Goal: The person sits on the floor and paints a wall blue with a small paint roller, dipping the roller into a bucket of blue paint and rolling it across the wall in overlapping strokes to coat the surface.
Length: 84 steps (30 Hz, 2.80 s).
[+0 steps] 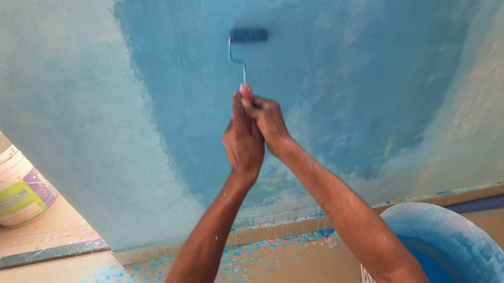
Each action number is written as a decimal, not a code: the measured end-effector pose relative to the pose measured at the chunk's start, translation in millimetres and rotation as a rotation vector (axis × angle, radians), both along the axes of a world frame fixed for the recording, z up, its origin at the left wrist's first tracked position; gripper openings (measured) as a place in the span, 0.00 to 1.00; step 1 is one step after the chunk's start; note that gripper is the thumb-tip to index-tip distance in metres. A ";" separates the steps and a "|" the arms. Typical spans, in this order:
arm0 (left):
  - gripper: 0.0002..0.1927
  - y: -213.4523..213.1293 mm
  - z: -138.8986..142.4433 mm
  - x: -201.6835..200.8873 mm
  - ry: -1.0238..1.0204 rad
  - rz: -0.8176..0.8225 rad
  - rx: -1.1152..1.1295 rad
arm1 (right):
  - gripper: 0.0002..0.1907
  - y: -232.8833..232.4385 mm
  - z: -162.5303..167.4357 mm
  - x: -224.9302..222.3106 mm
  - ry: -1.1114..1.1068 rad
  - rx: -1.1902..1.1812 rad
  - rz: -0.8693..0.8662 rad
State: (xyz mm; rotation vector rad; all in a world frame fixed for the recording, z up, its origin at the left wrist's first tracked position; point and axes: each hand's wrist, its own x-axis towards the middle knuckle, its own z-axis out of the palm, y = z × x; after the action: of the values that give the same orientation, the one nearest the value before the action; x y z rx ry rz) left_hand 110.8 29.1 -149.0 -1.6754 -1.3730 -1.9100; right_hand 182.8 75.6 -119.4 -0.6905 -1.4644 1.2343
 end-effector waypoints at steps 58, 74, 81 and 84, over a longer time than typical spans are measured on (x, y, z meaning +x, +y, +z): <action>0.40 -16.7 102.0 -119.5 -0.123 -0.222 -0.227 | 0.15 11.7 87.3 -121.1 0.168 0.156 0.120; 0.33 -58.2 -172.6 -135.5 -0.183 -0.077 -0.483 | 0.17 -49.6 -179.1 -127.6 0.060 -0.166 0.161; 0.32 -68.4 -223.0 -118.1 -0.364 -0.151 -0.432 | 0.18 -59.6 -230.0 -123.7 -0.036 -0.167 0.119; 0.32 -52.5 -184.2 -123.9 -0.365 -0.152 -0.443 | 0.18 -39.8 -191.2 -129.4 -0.003 -0.048 0.109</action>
State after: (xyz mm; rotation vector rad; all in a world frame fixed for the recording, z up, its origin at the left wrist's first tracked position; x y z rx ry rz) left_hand -13.1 -23.4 -333.2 -1.7099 -1.9811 -2.2010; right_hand 53.4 35.7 -310.6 -0.6516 -1.4951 1.3559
